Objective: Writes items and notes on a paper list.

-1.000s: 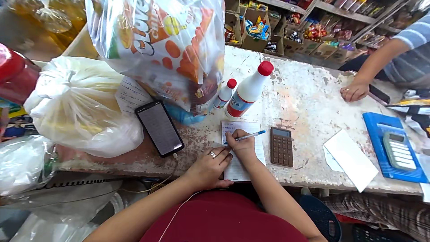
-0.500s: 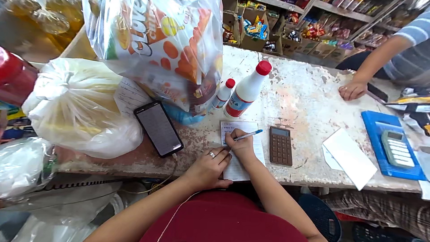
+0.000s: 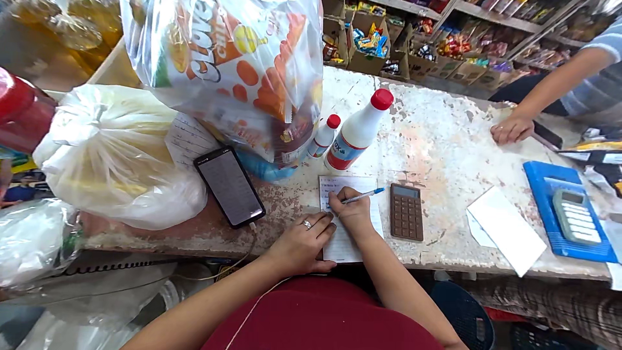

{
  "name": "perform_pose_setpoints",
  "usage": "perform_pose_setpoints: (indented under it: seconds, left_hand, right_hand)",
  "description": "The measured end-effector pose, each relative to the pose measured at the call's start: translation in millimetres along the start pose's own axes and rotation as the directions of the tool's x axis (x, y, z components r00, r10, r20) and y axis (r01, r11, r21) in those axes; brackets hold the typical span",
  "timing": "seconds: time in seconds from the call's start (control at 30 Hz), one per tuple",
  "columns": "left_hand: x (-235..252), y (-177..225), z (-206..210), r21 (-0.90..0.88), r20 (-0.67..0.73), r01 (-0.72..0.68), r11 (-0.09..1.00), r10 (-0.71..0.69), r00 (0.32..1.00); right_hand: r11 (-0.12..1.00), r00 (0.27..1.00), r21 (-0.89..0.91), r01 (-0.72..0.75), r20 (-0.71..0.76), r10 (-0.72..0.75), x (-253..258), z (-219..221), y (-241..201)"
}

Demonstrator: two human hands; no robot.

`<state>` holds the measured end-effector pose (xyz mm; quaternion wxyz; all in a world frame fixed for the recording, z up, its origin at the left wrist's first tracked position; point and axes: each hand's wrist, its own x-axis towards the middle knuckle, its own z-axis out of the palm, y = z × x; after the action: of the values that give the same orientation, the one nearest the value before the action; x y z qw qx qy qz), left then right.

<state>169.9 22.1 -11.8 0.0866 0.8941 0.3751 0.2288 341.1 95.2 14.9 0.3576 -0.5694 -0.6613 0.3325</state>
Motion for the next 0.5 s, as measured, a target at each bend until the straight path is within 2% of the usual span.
perform_pose_setpoints:
  seconds: [0.17,0.3,0.5]
  left_hand:
    - [1.1,0.4,-1.6,-0.012,0.011,0.007,1.0,-0.007,1.0]
    - [1.8,0.4,-2.1,-0.009,0.024,0.012,1.0,-0.012,1.0]
    - [1.5,0.0,-2.2,-0.01,0.043,0.017,1.0,-0.017,0.999]
  right_hand:
    - [1.0,0.999,0.01,-0.006,0.043,0.006,0.7,-2.0,0.6]
    - [0.999,1.0,0.042,0.001,0.02,-0.002,0.8,-2.5,-0.8]
    - [0.999,1.0,-0.032,0.018,0.007,-0.018,-1.5,0.8,3.4]
